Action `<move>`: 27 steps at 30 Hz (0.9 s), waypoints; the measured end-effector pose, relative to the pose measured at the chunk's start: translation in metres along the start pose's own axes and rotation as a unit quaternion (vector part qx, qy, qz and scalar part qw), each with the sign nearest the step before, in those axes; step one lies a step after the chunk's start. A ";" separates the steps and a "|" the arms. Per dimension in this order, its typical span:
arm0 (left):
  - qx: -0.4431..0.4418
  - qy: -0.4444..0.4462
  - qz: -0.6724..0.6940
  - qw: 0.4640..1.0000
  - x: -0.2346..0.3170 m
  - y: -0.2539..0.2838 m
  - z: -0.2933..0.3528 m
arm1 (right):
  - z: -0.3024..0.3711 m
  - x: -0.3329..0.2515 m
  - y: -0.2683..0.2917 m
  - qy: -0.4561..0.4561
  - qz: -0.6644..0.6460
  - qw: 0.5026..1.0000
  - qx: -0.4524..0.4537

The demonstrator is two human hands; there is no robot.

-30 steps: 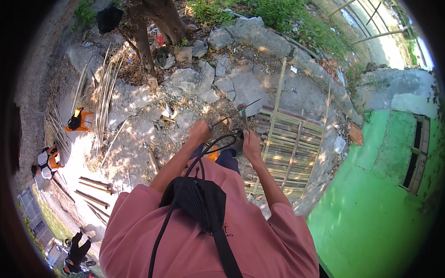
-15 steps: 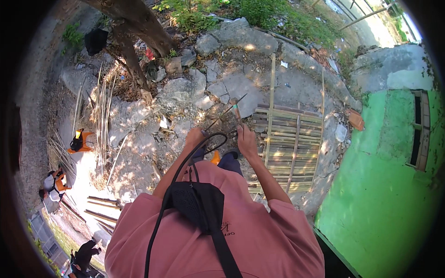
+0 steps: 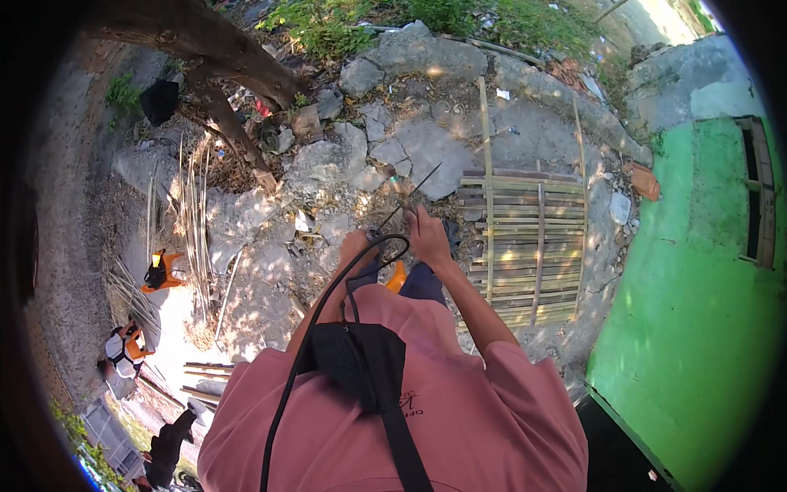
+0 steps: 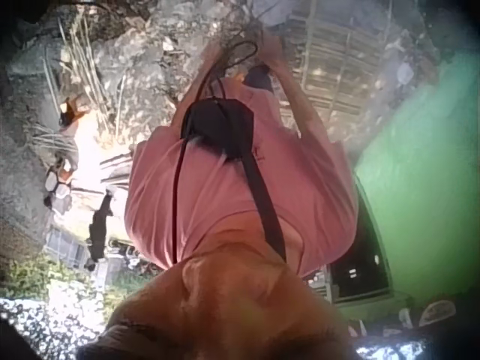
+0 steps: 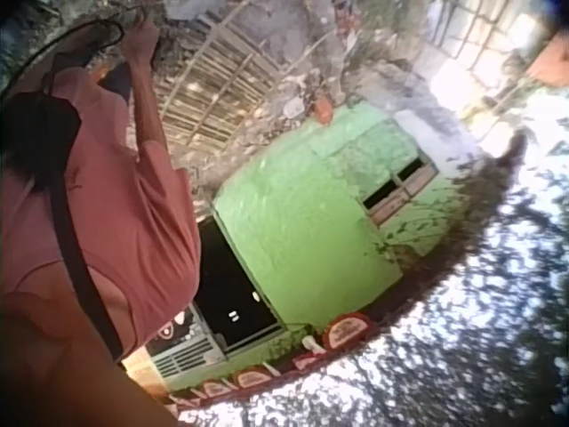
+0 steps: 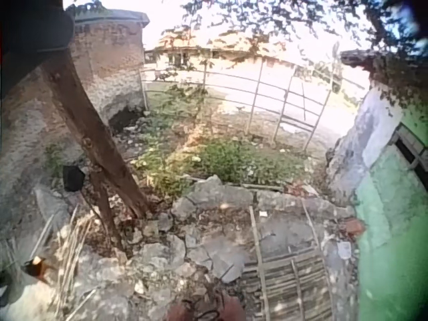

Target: The person splits a piece of bamboo by hand using a machete and a hammer, then trims and shaves the split bamboo strips with the machete.

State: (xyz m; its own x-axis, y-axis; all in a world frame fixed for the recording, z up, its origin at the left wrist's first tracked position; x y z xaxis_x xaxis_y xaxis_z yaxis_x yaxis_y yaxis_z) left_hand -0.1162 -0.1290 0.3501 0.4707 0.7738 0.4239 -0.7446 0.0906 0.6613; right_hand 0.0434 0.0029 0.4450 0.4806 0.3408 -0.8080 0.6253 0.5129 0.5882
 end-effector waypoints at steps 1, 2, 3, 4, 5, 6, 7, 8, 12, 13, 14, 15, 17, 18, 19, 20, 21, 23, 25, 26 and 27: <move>-0.002 0.002 -0.001 1.000 0.000 0.000 -0.001 | -0.006 -0.011 0.009 -0.002 -0.001 1.000 -0.001; 0.001 0.013 0.002 1.000 0.000 0.001 -0.001 | -0.012 -0.030 0.024 0.010 -0.020 0.999 0.031; 0.003 0.021 0.004 1.000 0.001 0.002 -0.005 | -0.017 -0.042 0.037 0.021 -0.037 0.997 0.068; 0.004 0.020 0.003 1.000 0.001 0.003 -0.006 | -0.017 -0.043 0.042 0.025 -0.067 0.993 0.094; 0.002 0.019 0.002 1.000 0.000 0.005 -0.007 | -0.013 -0.037 0.042 0.026 -0.067 0.993 0.094; -0.001 0.015 0.000 1.000 0.001 0.007 -0.009 | -0.008 -0.029 0.041 0.041 -0.068 0.990 0.114; -0.002 0.016 -0.002 1.000 0.001 0.008 -0.009 | 0.002 -0.017 0.035 0.055 -0.070 0.987 0.130; 0.003 0.020 0.001 1.000 0.002 0.010 -0.009 | 0.015 0.007 0.026 0.053 -0.071 0.987 0.132; -0.012 0.029 -0.005 0.999 -0.010 0.018 -0.017 | 0.029 0.053 -0.008 -0.044 0.032 0.998 -0.039; -0.011 0.031 -0.005 0.999 -0.011 0.018 -0.019 | 0.027 0.041 -0.004 -0.053 0.005 0.998 -0.038; 0.004 0.035 0.003 0.999 -0.012 0.019 -0.022 | 0.019 0.030 0.002 -0.053 0.004 0.998 -0.039; 0.016 0.039 0.010 0.999 -0.016 0.018 -0.019 | 0.008 0.006 0.015 -0.038 -0.015 0.999 -0.017; 0.015 0.033 0.015 0.999 -0.014 0.019 -0.021 | -0.005 -0.020 0.034 -0.021 -0.033 0.999 0.009; 0.017 0.029 0.021 0.999 -0.013 0.020 -0.023 | -0.008 -0.029 0.040 -0.004 -0.053 0.998 0.024; 0.018 0.028 0.020 0.999 -0.013 0.020 -0.024 | -0.011 -0.033 0.042 0.013 -0.073 0.996 0.040; 0.020 0.030 0.015 0.999 -0.013 0.020 -0.023 | -0.009 -0.019 0.033 0.013 -0.073 0.996 0.041; 0.020 0.029 0.008 0.999 -0.011 0.019 -0.024 | -0.003 0.008 0.015 0.003 -0.035 0.999 0.006; 0.005 0.017 -0.007 1.000 -0.001 0.022 -0.023 | 0.014 0.043 -0.003 -0.018 0.005 1.000 -0.023; 0.000 0.010 -0.021 1.000 -0.009 0.022 -0.026 | 0.013 0.049 -0.012 -0.045 0.022 0.996 -0.068; 0.033 0.005 -0.014 0.999 -0.019 0.019 -0.027 | 0.012 0.045 -0.014 -0.076 -0.017 0.994 -0.079; 0.060 0.004 -0.008 0.998 -0.031 0.011 -0.023 | 0.009 0.033 -0.010 -0.078 -0.019 0.993 -0.081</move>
State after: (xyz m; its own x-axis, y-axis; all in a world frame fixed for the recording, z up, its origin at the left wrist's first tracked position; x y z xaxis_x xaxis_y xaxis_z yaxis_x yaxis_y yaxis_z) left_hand -0.1504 -0.1373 0.3300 0.4782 0.7777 0.4080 -0.6750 0.0283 0.7373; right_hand 0.0587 0.0019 0.4124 0.5557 0.1988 -0.8072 0.5435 0.6479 0.5337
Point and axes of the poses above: each hand's wrist, its own z-axis away from the middle knuckle, its own y-axis out of the back of the hand, x = y × z, the point moved 3 cm from there along -z, towards the middle knuckle, and after that the axes turned 1 degree about y, right-handed, at the moved point
